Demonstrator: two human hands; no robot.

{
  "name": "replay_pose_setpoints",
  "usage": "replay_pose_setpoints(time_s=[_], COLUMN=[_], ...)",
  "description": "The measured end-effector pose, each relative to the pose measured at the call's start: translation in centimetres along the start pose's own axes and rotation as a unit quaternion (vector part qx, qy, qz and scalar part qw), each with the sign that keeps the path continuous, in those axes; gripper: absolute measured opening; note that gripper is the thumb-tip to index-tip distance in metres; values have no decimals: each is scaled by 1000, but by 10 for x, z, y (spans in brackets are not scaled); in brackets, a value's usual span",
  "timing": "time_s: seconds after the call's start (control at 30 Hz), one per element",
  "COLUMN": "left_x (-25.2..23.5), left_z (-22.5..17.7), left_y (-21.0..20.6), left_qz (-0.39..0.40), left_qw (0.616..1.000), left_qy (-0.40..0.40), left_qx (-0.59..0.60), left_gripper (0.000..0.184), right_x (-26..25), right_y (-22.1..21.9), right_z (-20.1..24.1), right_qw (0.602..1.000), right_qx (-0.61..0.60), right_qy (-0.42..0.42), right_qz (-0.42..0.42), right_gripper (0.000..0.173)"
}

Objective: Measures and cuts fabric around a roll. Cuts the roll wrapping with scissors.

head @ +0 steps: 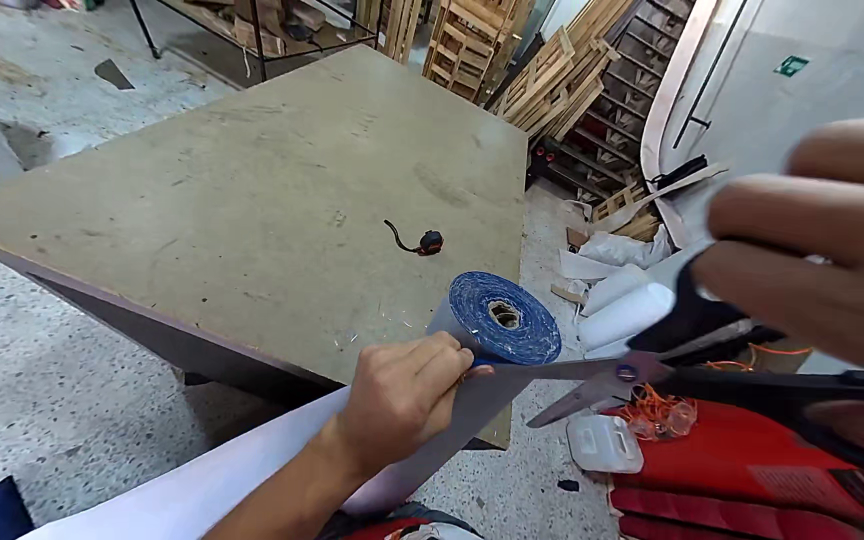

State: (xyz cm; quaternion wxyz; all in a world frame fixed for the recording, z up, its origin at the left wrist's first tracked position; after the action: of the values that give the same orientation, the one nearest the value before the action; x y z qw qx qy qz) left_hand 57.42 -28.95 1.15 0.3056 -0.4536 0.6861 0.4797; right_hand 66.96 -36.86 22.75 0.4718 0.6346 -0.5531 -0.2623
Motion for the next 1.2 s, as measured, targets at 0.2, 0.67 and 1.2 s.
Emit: replay_pose_setpoints(time_s=[0.2,0.67,1.2], left_x=[2,3,4], left_z=[-3,-21,-3], left_y=[2,10,26], left_qz=[-9,4,-18], left_qw=[999,997,995], left_qy=[32,17,86], left_qx=[-24,-71,38], left_gripper=[16,14,11], right_x=[-21,-65,-76], right_y=[4,-52,-77], right_z=[0,2,46], right_qw=[998,983,988], right_qx=[21,35,15], right_qy=[48,150,152], right_qz=[-37,104,40], right_gripper=[17,53,13])
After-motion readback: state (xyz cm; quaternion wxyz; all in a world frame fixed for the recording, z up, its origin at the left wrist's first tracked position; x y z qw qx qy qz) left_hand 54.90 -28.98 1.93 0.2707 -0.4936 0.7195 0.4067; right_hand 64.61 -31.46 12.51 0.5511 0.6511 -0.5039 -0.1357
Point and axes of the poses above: each hand's wrist, its own x-axis away from the middle knuckle, its own y-axis out of the back of the hand, z = x × y, the point moved 8 cm from there along -x, towards the middle knuckle, and after that the axes turned 13 degrees about -x, right-handed, at the moved point
